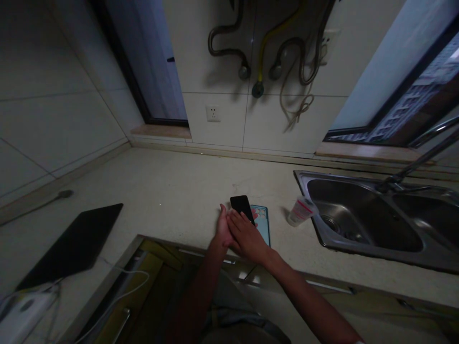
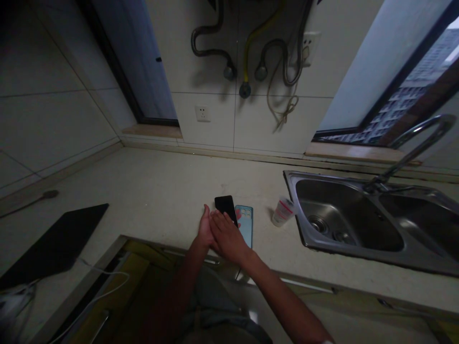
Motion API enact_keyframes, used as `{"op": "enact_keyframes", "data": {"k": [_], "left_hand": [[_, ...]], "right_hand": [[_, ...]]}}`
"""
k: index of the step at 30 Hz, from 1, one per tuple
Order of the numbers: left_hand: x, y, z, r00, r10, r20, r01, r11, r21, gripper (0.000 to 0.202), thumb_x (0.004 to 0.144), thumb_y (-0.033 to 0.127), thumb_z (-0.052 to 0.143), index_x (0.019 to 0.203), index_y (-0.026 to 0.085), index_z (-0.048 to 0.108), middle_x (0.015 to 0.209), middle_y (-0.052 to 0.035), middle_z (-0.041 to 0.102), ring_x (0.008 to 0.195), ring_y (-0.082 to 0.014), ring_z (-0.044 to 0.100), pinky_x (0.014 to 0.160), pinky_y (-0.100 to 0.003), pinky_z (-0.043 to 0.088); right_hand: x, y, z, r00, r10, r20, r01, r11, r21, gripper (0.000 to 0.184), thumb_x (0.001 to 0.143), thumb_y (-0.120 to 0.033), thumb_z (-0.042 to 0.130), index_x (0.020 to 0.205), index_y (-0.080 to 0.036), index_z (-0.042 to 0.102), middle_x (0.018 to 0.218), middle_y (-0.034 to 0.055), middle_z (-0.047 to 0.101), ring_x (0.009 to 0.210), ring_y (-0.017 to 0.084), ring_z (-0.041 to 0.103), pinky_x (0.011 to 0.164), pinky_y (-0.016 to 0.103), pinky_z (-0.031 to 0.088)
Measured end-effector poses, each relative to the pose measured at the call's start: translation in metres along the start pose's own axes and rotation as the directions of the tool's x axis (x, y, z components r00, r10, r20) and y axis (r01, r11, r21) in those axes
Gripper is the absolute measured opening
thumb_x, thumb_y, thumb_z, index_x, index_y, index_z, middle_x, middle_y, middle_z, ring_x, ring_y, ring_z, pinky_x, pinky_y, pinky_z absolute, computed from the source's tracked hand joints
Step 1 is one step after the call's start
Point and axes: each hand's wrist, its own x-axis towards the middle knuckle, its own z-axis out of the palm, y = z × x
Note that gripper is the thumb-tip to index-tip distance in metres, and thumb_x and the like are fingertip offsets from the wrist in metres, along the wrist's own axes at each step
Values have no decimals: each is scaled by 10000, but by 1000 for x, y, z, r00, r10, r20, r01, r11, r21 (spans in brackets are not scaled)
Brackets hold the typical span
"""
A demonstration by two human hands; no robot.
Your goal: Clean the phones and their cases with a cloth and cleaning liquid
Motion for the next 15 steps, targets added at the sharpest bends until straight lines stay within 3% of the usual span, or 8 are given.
{"op": "enact_keyframes", "data": {"k": [3,8,11,15], "left_hand": [[-3,3,0,1000,-21,-8,21,1000,-23,870,871,780,271,1327,107,582,1187,-203,686,1154,-346,629,1044,-528,419],[-2,3,-2,999,13,36,-13,1000,4,679,961,587,352,1403,96,509,1257,-206,656,1193,-326,611,1053,-508,406],[0,0,-3,999,-9,51,7,1000,22,641,970,543,379,1370,68,536,1225,-206,673,1197,-309,614,1068,-465,399],[2,-2,-6,998,-40,52,37,998,58,619,964,536,408,1299,50,592,1194,-202,689,1172,-307,629,1074,-438,401]], "right_hand": [[-31,-8,3,1000,0,-32,0,1000,7,782,918,-355,635,1545,-81,258,1545,220,378,1481,316,274,1176,566,316],[-72,-7,-1,988,118,-96,-117,993,15,833,953,-290,576,1591,-139,62,1592,206,288,1498,316,220,1162,565,352],[-79,-3,-2,966,220,-135,-216,976,39,835,973,-314,542,1594,-164,4,1611,205,236,1501,323,204,1145,560,381],[-68,3,-2,941,285,-181,-265,956,128,801,999,-370,488,1594,-192,-17,1638,188,137,1509,322,160,1156,567,351]]}}
